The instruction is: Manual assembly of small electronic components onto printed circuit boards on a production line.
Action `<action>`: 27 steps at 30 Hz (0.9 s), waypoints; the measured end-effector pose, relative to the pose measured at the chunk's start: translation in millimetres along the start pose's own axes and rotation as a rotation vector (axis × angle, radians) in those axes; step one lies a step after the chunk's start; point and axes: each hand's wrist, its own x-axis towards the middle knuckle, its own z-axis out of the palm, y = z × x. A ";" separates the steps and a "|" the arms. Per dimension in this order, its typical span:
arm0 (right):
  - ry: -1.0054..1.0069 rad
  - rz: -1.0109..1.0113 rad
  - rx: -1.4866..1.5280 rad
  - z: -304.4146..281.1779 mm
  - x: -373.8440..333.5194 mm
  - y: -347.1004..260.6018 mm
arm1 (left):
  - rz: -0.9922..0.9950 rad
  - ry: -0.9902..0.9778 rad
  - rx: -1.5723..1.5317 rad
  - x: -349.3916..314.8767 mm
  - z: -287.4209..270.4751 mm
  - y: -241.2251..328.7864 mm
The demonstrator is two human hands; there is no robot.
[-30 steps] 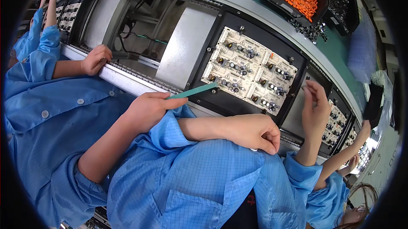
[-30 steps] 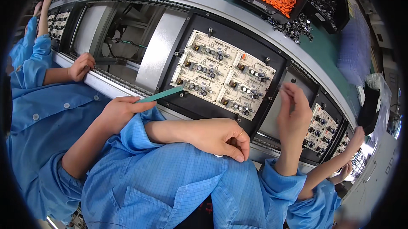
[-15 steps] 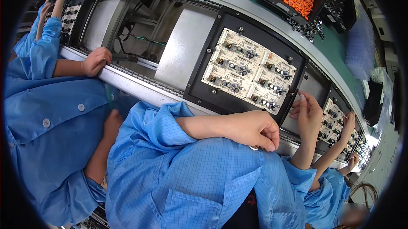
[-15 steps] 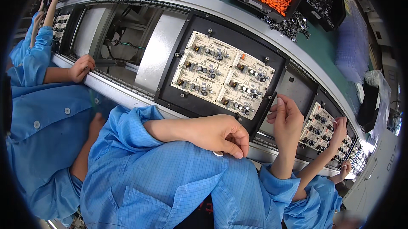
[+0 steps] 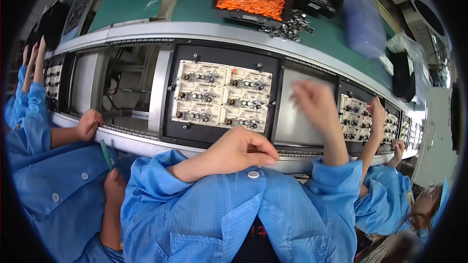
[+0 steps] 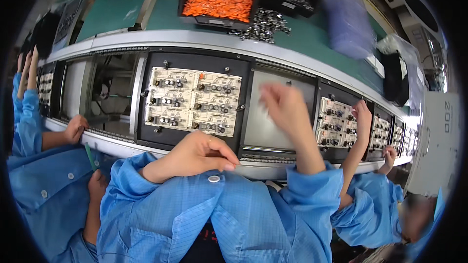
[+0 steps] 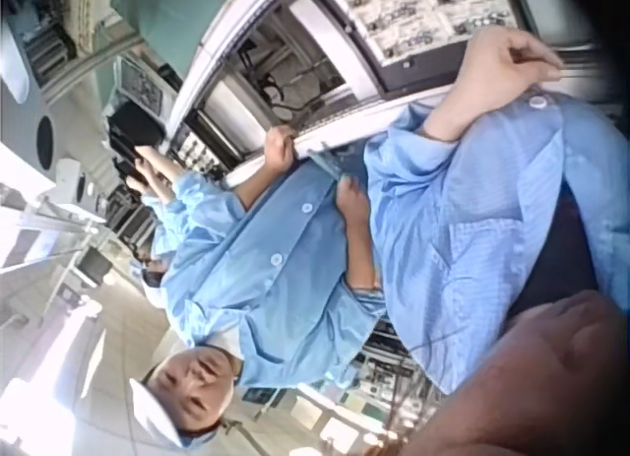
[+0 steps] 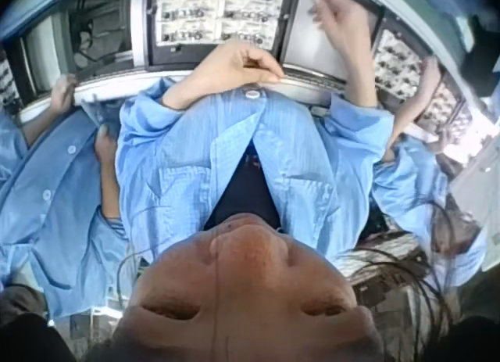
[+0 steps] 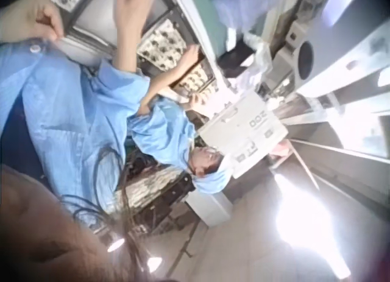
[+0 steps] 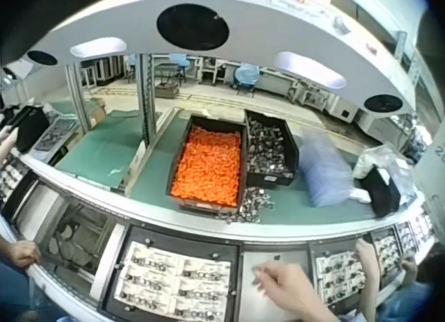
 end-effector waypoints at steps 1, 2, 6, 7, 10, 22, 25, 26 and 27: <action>0.174 -0.133 -0.121 -7.3 20.6 7.3 | -0.054 0.050 -0.010 -3.4 0.4 4.1; 0.359 -0.252 -0.249 -19.2 39.8 17.8 | -0.111 0.087 -0.018 -6.2 1.9 10.5; 0.594 -0.485 -0.411 -45.0 111.3 43.5 | -0.073 0.231 0.023 -26.4 2.0 20.7; 0.641 -0.495 -0.443 -47.0 123.0 46.4 | -0.072 0.238 0.026 -29.8 1.0 20.4; 0.648 -0.444 -0.448 -51.6 145.3 53.8 | -0.057 0.280 0.061 -40.3 -2.2 16.6; 0.571 -0.247 -0.362 -53.6 152.9 62.5 | -0.152 0.266 0.122 -37.8 -2.9 -0.2; 0.576 -0.276 -0.370 -50.4 154.7 66.6 | -0.150 0.242 0.107 -37.7 -2.7 -1.6; 0.582 -0.289 -0.377 -49.4 155.2 67.4 | -0.147 0.225 0.099 -37.9 -2.7 -2.0; 0.575 -0.293 -0.374 -49.0 155.3 67.9 | -0.148 0.233 0.097 -38.0 -2.3 -2.7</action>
